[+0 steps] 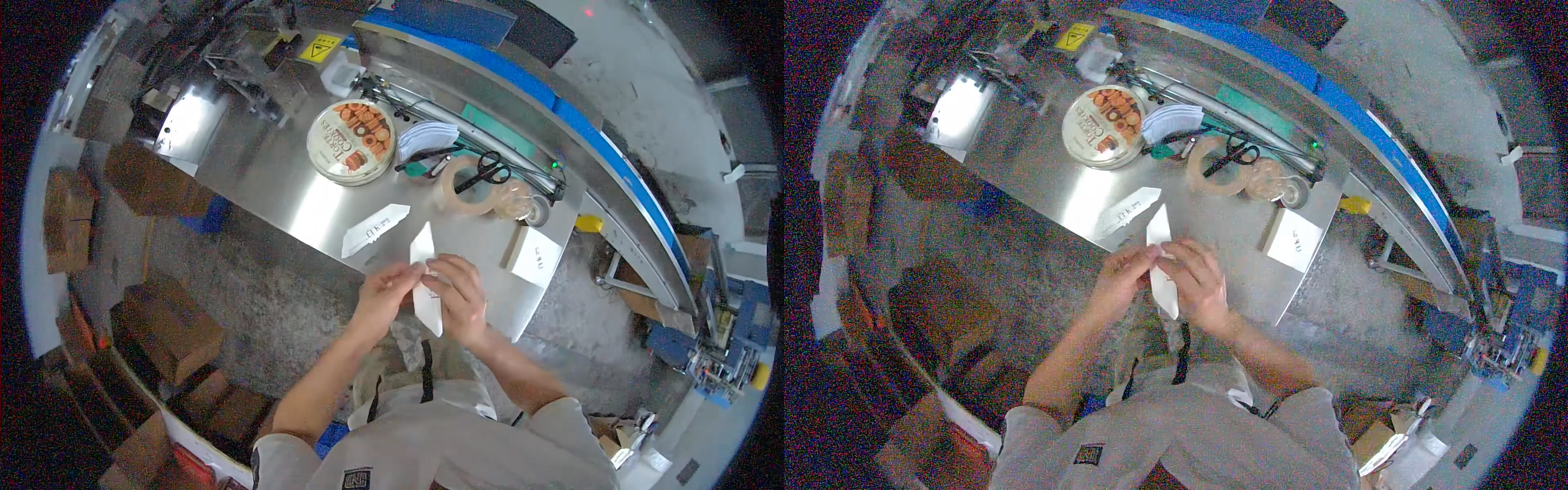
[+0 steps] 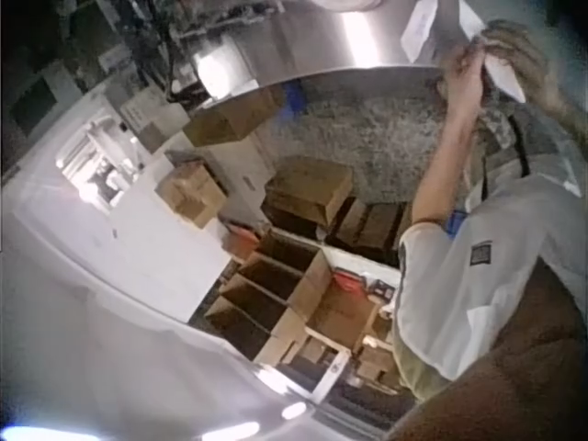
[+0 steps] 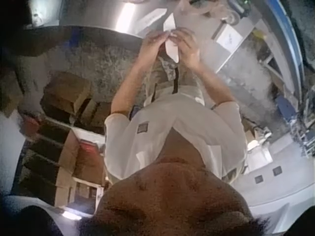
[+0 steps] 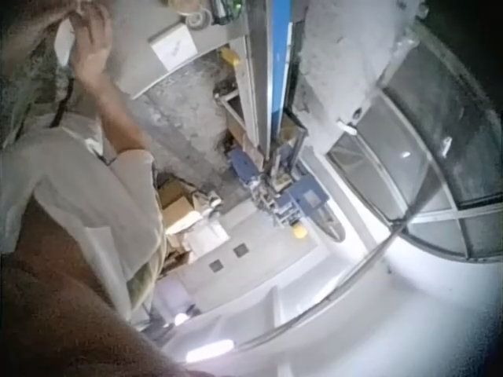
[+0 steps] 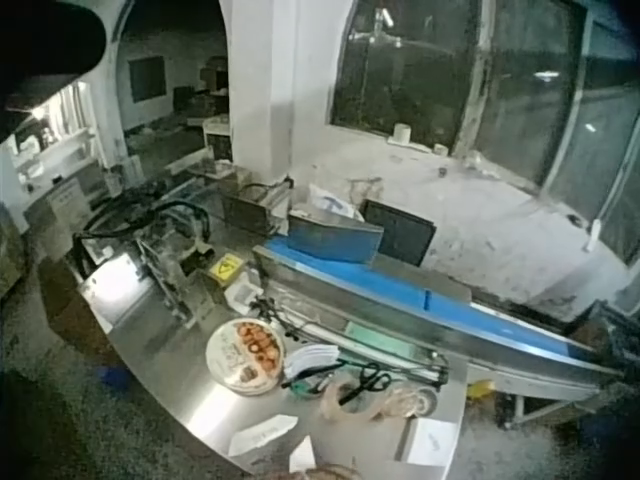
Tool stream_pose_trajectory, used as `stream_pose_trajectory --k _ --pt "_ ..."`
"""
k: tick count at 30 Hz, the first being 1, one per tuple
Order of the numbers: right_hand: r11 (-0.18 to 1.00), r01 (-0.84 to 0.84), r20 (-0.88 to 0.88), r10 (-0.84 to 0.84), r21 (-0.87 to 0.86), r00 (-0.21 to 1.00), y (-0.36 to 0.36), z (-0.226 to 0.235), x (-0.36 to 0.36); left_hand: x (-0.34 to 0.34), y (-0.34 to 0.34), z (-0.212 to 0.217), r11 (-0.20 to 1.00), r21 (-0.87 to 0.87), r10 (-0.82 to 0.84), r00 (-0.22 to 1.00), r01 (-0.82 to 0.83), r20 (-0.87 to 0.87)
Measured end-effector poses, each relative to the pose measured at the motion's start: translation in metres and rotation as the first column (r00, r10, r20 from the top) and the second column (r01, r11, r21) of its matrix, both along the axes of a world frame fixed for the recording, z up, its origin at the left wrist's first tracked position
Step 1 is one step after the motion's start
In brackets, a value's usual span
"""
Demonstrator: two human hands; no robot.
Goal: Folding small square paper sheets into triangles on a workbench.
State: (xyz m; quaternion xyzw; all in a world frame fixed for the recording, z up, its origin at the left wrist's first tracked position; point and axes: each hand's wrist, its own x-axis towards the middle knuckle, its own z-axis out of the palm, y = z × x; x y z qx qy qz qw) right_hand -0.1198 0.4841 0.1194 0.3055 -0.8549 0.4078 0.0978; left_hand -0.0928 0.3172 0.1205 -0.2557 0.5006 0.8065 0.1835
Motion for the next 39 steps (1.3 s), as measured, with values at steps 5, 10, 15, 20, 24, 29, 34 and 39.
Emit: stream_pose_trajectory --k 5,10,15,20,24,29,34,39 --pt "0.972 0.195 0.396 -0.129 -0.131 0.909 0.018 -0.019 -0.002 -0.001 -0.006 -0.003 0.988 -0.149 0.039 0.999 -0.033 0.034" --pt "0.919 0.165 0.874 0.269 -0.359 0.404 0.017 -0.019 -0.030 -0.004 -0.016 -0.004 0.926 -0.346 -0.173 0.984 0.151 -0.033" --pt "0.954 0.202 0.939 0.155 -0.223 0.306 0.001 -0.035 -0.038 0.000 -0.024 -0.023 0.876 -0.427 -0.295 0.949 0.224 -0.109" --pt "0.933 0.294 0.951 0.119 -0.206 0.287 -0.002 -0.054 -0.035 0.003 -0.039 -0.046 0.850 -0.474 -0.316 0.942 0.229 -0.112" --pt "0.990 0.118 0.878 0.017 -0.083 0.478 -0.020 -0.068 -0.050 -0.015 -0.073 -0.073 0.693 -0.676 -0.433 0.895 0.251 -0.111" --pt "0.981 0.185 0.780 -0.077 -0.051 0.621 -0.060 -0.137 -0.085 -0.060 -0.098 -0.122 0.613 -0.784 -0.353 0.923 0.103 -0.155" --pt "0.980 0.200 0.655 -0.138 -0.020 0.743 -0.082 -0.183 -0.097 -0.071 -0.103 -0.150 0.527 -0.842 -0.285 0.958 0.119 -0.043" --pt "0.977 0.177 0.553 -0.215 0.121 0.805 -0.082 -0.187 -0.094 -0.069 -0.094 -0.134 0.310 -0.937 -0.329 0.943 0.160 0.052"
